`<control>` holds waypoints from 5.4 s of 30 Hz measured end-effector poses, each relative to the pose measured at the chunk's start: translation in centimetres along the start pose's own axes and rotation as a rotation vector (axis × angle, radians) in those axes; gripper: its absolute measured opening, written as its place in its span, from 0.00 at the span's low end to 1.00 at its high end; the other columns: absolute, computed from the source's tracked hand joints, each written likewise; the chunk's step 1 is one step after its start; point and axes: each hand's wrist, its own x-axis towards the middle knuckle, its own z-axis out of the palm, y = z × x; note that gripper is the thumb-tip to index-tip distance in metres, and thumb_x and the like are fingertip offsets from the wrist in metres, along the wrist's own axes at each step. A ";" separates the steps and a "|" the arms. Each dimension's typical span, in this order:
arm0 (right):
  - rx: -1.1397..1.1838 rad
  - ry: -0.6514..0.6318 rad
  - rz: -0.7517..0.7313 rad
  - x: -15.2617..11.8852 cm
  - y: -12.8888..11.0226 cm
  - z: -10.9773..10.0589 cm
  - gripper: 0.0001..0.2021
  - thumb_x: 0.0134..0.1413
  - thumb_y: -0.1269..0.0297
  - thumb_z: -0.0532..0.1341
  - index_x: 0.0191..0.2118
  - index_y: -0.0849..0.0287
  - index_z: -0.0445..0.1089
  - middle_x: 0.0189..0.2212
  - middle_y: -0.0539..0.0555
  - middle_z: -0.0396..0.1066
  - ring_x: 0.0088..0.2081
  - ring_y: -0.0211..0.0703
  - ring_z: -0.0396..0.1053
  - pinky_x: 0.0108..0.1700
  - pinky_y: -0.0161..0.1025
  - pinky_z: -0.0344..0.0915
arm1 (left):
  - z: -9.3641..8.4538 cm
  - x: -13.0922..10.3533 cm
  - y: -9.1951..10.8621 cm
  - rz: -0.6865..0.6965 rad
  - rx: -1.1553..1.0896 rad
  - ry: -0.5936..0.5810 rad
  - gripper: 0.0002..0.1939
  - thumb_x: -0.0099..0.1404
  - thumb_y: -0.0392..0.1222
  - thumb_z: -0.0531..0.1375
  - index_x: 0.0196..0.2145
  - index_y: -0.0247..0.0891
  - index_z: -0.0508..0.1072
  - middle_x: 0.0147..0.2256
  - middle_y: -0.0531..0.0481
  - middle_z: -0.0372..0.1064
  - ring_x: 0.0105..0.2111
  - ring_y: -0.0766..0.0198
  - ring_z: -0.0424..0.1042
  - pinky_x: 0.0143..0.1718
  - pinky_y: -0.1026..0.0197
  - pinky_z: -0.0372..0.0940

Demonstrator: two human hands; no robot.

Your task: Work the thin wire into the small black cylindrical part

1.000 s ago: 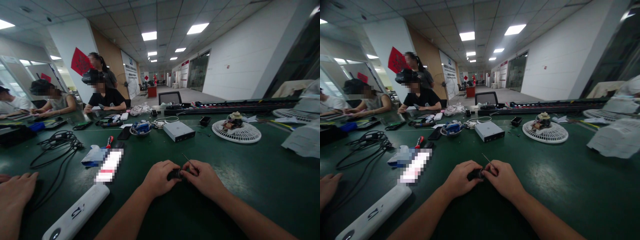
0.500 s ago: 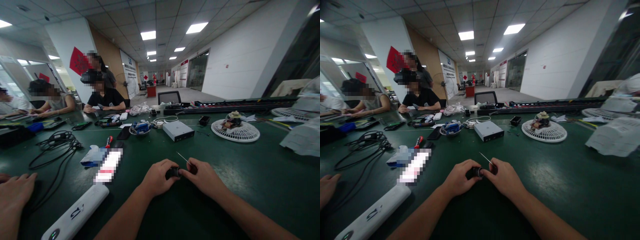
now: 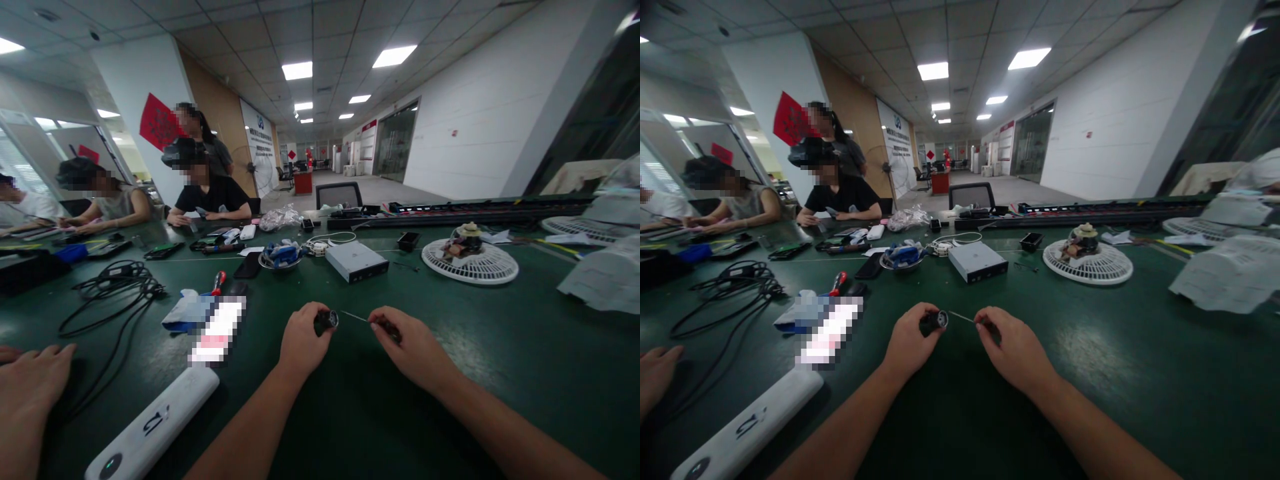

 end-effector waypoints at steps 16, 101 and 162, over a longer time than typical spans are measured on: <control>-0.064 -0.031 -0.114 -0.3 0.2 0.5 0.11 0.58 0.63 0.55 0.40 0.51 0.75 0.37 0.52 0.70 0.32 0.39 0.69 0.34 0.37 0.65 | -0.5 -0.1 0.8 0.145 0.034 -0.104 0.12 0.55 0.33 0.65 0.38 0.42 0.73 0.39 0.52 0.73 0.40 0.59 0.69 0.43 0.54 0.62; 0.354 -0.185 0.175 0.4 0.8 1.8 0.08 0.49 0.59 0.65 0.34 0.57 0.75 0.29 0.50 0.75 0.32 0.42 0.70 0.35 0.37 0.63 | -0.7 -0.6 2.1 0.393 -0.122 -0.313 0.12 0.58 0.34 0.65 0.41 0.41 0.72 0.41 0.51 0.74 0.43 0.60 0.71 0.49 0.55 0.60; -0.202 -0.119 0.084 -0.1 -0.4 0.0 0.12 0.54 0.64 0.56 0.35 0.52 0.79 0.31 0.52 0.77 0.32 0.45 0.70 0.33 0.40 0.59 | -0.5 -0.2 1.4 0.291 0.092 -0.211 0.13 0.59 0.32 0.63 0.42 0.43 0.75 0.43 0.52 0.74 0.45 0.59 0.70 0.49 0.51 0.59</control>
